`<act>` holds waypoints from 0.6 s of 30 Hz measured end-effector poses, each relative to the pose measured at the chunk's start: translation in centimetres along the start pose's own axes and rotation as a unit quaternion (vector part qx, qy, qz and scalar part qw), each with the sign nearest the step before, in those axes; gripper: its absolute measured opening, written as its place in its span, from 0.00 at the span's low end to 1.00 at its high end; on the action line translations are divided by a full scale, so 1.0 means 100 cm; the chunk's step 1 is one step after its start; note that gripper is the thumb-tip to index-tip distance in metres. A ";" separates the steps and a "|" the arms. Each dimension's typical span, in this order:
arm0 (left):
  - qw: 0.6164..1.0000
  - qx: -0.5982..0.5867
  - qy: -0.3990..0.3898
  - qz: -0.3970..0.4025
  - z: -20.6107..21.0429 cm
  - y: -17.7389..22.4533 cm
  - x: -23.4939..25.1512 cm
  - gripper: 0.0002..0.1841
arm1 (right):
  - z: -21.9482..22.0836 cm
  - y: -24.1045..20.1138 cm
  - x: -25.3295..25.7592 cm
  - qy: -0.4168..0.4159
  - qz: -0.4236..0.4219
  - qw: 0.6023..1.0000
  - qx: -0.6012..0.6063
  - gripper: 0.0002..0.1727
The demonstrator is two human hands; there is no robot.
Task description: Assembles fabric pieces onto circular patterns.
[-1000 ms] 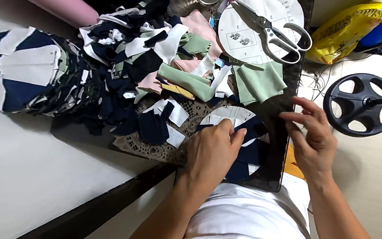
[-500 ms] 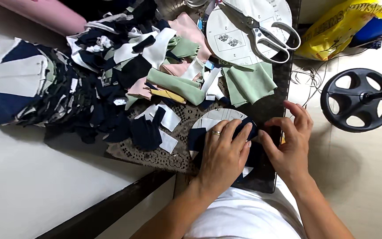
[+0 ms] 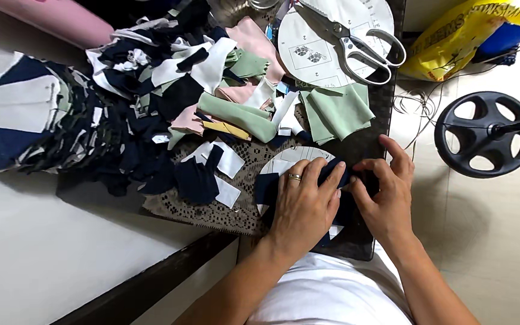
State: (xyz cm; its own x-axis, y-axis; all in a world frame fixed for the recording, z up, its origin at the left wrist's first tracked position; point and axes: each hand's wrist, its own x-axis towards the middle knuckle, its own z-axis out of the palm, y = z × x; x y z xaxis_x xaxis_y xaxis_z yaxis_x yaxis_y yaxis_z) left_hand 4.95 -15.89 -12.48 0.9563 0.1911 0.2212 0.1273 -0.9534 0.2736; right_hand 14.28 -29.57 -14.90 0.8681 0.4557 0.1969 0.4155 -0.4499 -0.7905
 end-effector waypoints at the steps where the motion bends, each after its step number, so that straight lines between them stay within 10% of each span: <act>1: 1.000 0.003 0.000 0.001 0.000 0.000 0.000 0.21 | 0.000 0.000 0.000 -0.001 0.003 1.000 0.002 0.09; 18: 0.998 0.017 -0.061 -0.006 0.002 0.005 -0.010 0.40 | -0.017 0.003 0.000 0.037 -0.018 0.995 0.090 0.12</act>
State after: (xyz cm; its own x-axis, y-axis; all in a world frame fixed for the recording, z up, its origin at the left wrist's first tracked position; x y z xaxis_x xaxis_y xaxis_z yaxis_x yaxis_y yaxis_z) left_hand 4.14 -16.65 -12.78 0.9794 0.1749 0.1013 0.1462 -0.9591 0.2424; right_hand 14.82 -30.99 -14.19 0.8742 0.4076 0.2639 0.3967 -0.2860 -0.8723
